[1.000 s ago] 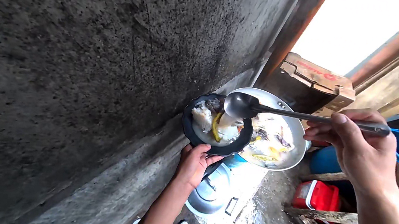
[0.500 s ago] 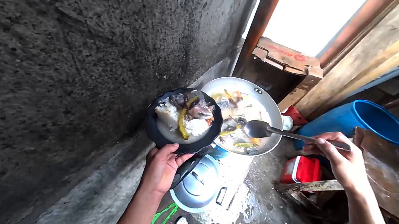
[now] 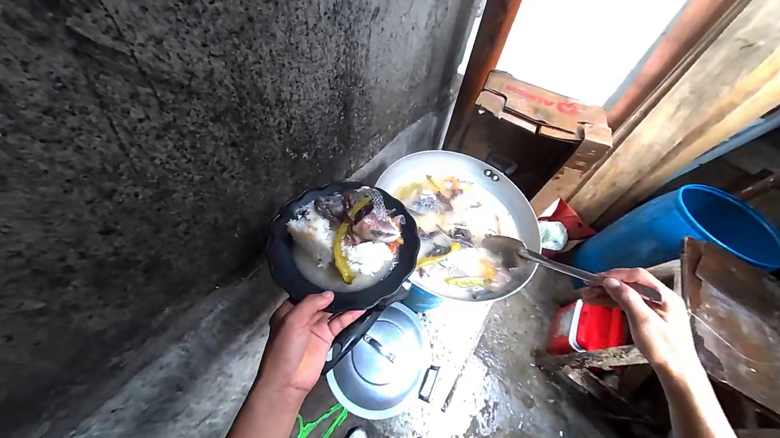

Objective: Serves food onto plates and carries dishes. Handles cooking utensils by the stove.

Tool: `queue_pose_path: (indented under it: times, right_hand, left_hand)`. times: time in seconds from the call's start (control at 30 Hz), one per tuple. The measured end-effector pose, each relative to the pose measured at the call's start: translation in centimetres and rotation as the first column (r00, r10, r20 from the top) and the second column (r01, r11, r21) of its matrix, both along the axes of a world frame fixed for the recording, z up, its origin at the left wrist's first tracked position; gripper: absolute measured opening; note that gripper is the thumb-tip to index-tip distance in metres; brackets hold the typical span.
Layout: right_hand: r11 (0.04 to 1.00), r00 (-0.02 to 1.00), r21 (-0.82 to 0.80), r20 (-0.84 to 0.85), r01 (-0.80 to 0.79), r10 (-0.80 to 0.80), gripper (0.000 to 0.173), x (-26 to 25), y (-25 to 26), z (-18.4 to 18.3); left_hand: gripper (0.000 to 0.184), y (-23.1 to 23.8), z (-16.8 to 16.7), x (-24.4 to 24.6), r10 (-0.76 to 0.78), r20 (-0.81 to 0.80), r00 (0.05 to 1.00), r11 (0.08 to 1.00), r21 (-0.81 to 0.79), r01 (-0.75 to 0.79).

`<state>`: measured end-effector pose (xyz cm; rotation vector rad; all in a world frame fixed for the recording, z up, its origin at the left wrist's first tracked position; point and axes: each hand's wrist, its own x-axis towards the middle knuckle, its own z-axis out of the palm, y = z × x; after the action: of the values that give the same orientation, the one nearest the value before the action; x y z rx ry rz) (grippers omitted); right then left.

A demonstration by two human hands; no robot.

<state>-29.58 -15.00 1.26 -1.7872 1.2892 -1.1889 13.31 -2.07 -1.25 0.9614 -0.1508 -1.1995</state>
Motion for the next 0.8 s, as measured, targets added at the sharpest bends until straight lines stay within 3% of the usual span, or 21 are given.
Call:
queue_pose_path:
  times: [0.1,0.3,0.5,0.8]
  right_hand:
    - [1.000,1.000,-0.004,0.018,0.025,-0.025,0.020,0.1,0.1,0.3]
    - [0.986,0.997,0.154,0.026,0.063,-0.067,0.022,1.8,-0.7,0.4]
    - [0.907,0.943,0.327,0.108,0.267,-0.316,0.038,2.6,-3.0,0.4]
    - [0.884,0.874,0.321,0.239,0.340,-0.423,0.038,0.8,-4.2,-0.6]
  left_hand:
    - [0.027,0.1,0.0,0.0,0.004,0.004,1.000,1.000,0.008,-0.004]
    - [0.026,-0.1,0.1,-0.1,-0.002,0.028,1.000,1.000,-0.011,0.002]
    - [0.026,-0.3,0.4,-0.6,-0.012,0.031,0.999,1.000,-0.019,0.013]
    - [0.025,0.2,0.4,-0.6,-0.021,0.019,1.000,1.000,-0.017,0.021]
